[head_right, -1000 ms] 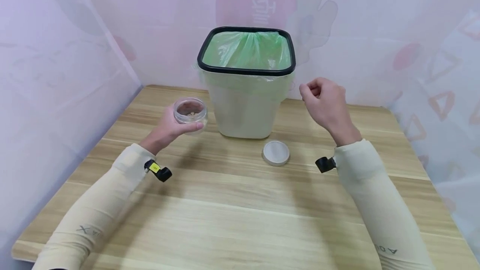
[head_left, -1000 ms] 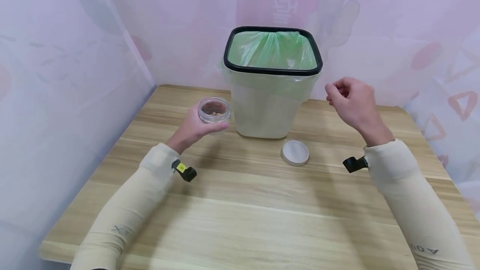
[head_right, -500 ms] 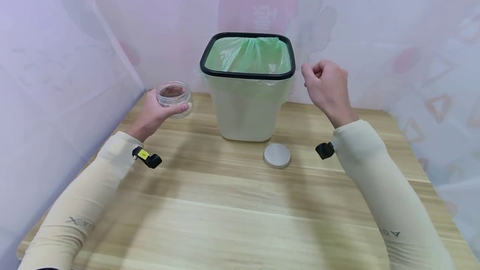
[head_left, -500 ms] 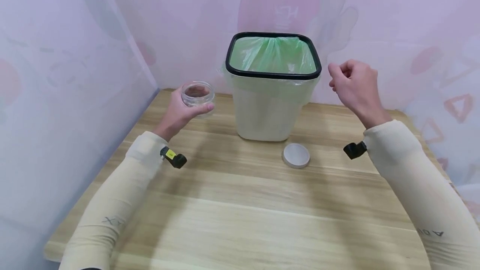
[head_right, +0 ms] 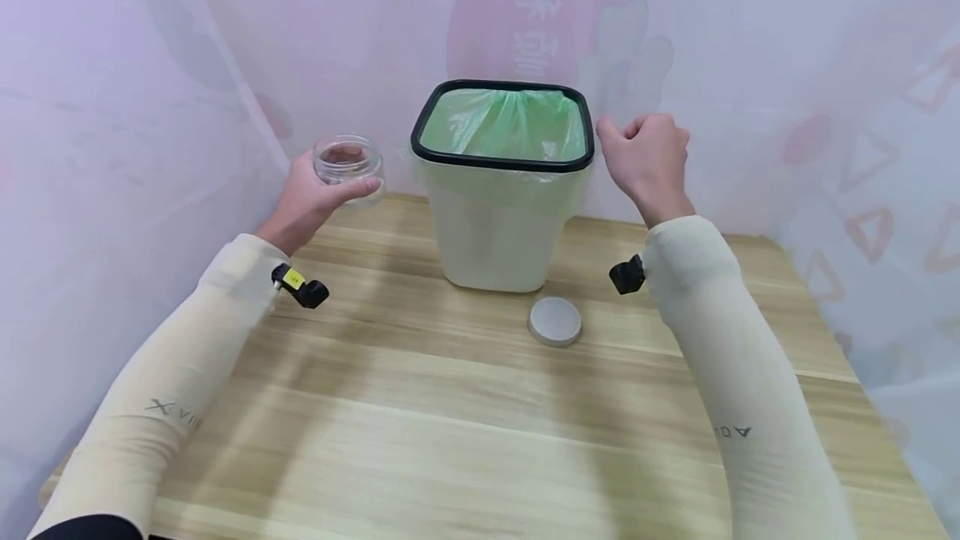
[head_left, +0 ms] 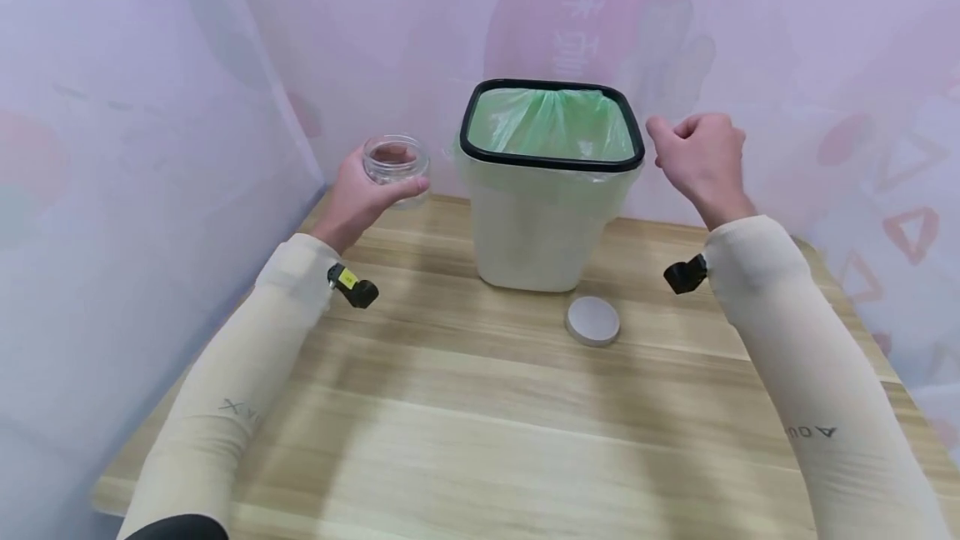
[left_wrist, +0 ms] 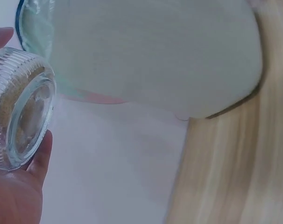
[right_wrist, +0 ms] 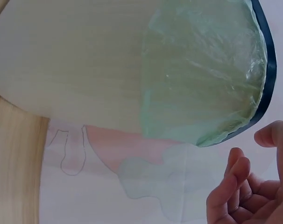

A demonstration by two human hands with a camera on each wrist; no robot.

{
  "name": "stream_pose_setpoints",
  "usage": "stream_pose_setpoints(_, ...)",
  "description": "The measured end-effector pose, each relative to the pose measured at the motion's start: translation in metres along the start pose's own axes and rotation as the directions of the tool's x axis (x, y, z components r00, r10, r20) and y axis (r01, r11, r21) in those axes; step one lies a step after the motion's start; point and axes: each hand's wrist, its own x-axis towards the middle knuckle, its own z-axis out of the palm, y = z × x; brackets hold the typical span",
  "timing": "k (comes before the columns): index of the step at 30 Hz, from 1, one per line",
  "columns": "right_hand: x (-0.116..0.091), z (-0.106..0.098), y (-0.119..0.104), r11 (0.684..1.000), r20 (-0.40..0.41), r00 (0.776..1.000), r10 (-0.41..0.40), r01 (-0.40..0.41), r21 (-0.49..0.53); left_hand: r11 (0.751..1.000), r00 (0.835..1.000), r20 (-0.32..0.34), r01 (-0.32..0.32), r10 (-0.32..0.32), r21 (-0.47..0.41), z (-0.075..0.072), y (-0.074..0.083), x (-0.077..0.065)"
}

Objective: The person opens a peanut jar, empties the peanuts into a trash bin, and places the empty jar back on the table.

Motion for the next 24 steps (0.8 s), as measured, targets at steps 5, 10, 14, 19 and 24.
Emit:
stream_pose_setpoints(5,0.005,0.000,-0.005,0.999,0.055,0.998,0.039,-0.039,0.005,1.000,0.999,-0.029,-0.030,0.030,-0.002,-0.001,0.012,0.013)
stream_pose_setpoints(10,0.009,0.003,-0.007,0.999,0.062,0.997,0.049,-0.049,0.001,0.998,0.998,-0.036,-0.055,0.056,0.022,-0.001,0.031,0.019)
stream_pose_setpoints(14,0.013,0.007,-0.009,0.999,0.061,0.997,0.043,-0.041,-0.032,0.996,0.997,-0.033,-0.071,0.073,0.047,-0.001,0.052,0.018)
stream_pose_setpoints(19,0.016,0.011,-0.013,0.998,0.059,0.998,0.017,-0.013,-0.069,0.994,0.995,-0.039,-0.084,0.087,0.071,-0.002,0.072,0.021)
stream_pose_setpoints(24,0.018,0.010,-0.018,0.995,0.074,0.997,0.024,-0.017,-0.094,0.992,0.994,-0.045,-0.092,0.096,0.086,-0.003,0.087,0.028)
